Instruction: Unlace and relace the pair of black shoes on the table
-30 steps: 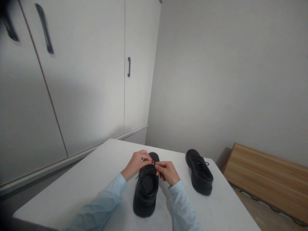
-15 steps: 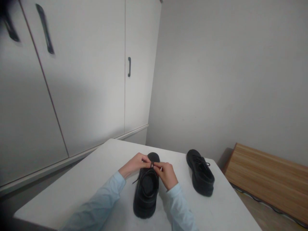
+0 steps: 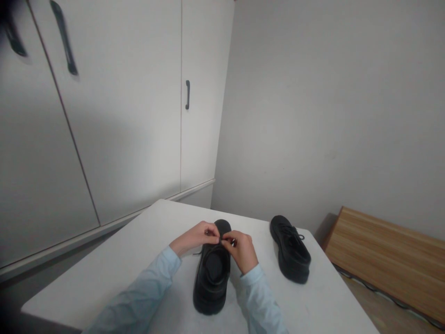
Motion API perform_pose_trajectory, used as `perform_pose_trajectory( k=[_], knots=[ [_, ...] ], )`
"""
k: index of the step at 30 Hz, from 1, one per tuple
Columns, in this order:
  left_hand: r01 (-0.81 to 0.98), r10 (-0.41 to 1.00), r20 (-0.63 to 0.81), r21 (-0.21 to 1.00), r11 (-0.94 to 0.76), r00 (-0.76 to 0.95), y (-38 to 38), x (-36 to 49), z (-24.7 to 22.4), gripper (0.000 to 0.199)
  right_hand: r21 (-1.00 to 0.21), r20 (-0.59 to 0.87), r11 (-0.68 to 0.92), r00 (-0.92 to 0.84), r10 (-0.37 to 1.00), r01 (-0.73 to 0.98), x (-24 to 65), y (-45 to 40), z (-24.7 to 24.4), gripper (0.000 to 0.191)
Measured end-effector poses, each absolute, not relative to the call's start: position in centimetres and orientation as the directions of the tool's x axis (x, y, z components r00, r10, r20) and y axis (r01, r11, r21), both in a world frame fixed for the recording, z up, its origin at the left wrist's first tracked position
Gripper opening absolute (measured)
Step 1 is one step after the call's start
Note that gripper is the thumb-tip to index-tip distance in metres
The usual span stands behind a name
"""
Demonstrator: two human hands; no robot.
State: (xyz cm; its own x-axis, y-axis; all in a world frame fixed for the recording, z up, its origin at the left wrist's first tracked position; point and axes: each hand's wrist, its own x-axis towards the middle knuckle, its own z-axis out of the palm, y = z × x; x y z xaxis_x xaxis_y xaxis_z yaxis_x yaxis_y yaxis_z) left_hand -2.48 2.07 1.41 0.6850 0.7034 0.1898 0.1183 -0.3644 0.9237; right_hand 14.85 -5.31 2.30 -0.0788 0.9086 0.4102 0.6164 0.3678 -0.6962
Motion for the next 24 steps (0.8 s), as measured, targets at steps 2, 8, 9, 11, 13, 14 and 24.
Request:
perform_pose_trajectory(
  k=[2, 8, 9, 11, 13, 14, 24],
  knots=[
    [0.145, 0.698, 0.215, 0.897, -0.418, 0.683, 1.92, -2.47, 1.63, 0.014, -0.718, 0.393, 0.350, -0.065, 0.917, 0.602, 14.87, -5.17, 2.13, 0.007],
    [0.171, 0.684, 0.259, 0.853, -0.493, 0.682, 1.58, -2.46, 2.03, 0.009, -0.866, 0.250, 0.245, -0.046, 0.967, 0.435, 14.45, -4.96, 1.78, 0.008],
    [0.167, 0.685, 0.268, 0.851, -0.498, 0.678, 1.55, -2.45, 2.02, 0.009, -0.885, 0.227, 0.226, -0.045, 0.973, 0.406, 14.39, -4.94, 1.80, 0.008],
    [0.160, 0.687, 0.275, 0.852, -0.498, 0.672, 1.52, -2.43, 2.00, 0.008, -0.914, 0.189, 0.193, -0.048, 0.981, 0.356, 14.35, -4.95, 1.87, 0.009],
    [0.164, 0.697, 0.265, 0.860, -0.484, 0.666, 1.50, -2.44, 2.01, 0.008, -0.935, 0.153, 0.162, -0.054, 0.987, 0.315, 14.44, -4.98, 1.96, 0.010],
    [0.170, 0.703, 0.259, 0.862, -0.478, 0.662, 1.49, -2.46, 2.05, 0.008, -0.943, 0.136, 0.148, -0.060, 0.989, 0.300, 14.52, -5.00, 2.00, 0.011],
    [0.214, 0.727, 0.160, 0.894, -0.394, 0.668, 1.59, -2.80, 2.17, 0.010, -0.960, -0.023, -0.002, -0.073, 0.997, 0.280, 15.17, -4.62, 1.68, 0.014]
  ],
)
